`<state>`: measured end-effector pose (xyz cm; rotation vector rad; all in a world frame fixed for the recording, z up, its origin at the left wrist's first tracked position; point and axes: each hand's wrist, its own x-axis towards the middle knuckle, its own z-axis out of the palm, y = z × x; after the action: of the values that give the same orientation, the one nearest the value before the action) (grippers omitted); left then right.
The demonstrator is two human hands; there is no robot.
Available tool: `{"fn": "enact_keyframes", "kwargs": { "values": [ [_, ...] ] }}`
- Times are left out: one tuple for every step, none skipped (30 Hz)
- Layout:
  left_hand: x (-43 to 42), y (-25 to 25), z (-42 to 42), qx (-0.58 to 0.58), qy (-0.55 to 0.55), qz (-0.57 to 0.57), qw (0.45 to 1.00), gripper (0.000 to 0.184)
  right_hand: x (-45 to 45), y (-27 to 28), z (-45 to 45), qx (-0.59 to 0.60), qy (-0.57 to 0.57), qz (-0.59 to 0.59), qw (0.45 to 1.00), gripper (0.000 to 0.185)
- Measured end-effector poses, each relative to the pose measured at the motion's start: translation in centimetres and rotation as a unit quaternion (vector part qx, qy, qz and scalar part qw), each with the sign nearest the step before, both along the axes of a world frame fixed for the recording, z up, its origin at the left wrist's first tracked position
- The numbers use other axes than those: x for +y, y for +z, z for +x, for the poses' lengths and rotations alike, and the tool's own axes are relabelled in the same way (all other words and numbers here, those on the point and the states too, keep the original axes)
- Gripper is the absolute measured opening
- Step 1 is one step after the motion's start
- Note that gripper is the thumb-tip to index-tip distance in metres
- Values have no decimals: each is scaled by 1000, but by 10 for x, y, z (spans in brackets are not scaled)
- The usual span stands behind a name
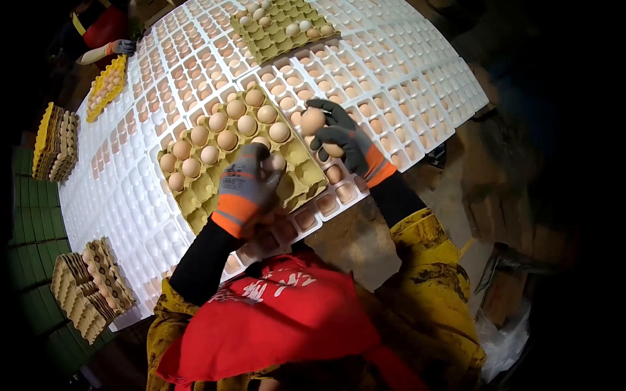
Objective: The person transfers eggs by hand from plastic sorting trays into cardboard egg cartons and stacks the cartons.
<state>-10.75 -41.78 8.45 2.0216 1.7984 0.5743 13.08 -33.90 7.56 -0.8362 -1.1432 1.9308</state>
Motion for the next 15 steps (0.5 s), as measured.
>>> {"fn": "enact_keyframes", "kwargs": {
  "values": [
    [-1,3,-5,-44,29,27,998,47,4,2,0,55,7,-18,998,46],
    [-3,7,-11,-86,58,54,993,47,9,9,-5,-25,23,51,998,47],
    [1,14,-18,-80,46,102,991,46,14,17,-14,-103,38,119,987,47],
    [8,12,-22,-25,33,91,995,45,20,20,-22,-181,55,187,964,47],
    [16,9,-26,29,22,80,996,45,28,18,-32,-276,56,435,855,48],
    [23,6,-30,82,12,71,994,45,28,17,-41,-354,68,401,842,53],
    [30,1,-29,95,3,51,994,40,29,17,-50,-454,81,453,763,55],
    [34,-1,-27,108,-8,35,993,36,28,19,-60,-544,93,497,670,56],
    [38,-11,-25,135,-28,72,988,34,24,26,-68,-602,134,485,620,60],
    [42,-25,-24,164,-46,105,980,32,25,4,-65,-584,91,517,619,59],
    [51,-40,-23,134,-38,80,987,32,26,1,-65,-585,83,517,620,59],
    [52,-43,-19,161,-32,69,984,31,28,0,-66,-582,79,517,623,59],
    [53,-46,-15,188,-27,58,980,30,24,1,-64,-553,43,498,667,57],
    [49,-32,-19,193,-24,59,979,30,21,-1,-59,-523,10,475,708,54],
    [44,-19,-24,197,-22,59,978,29,24,-10,-45,-439,-33,498,747,50]
  ]
}}
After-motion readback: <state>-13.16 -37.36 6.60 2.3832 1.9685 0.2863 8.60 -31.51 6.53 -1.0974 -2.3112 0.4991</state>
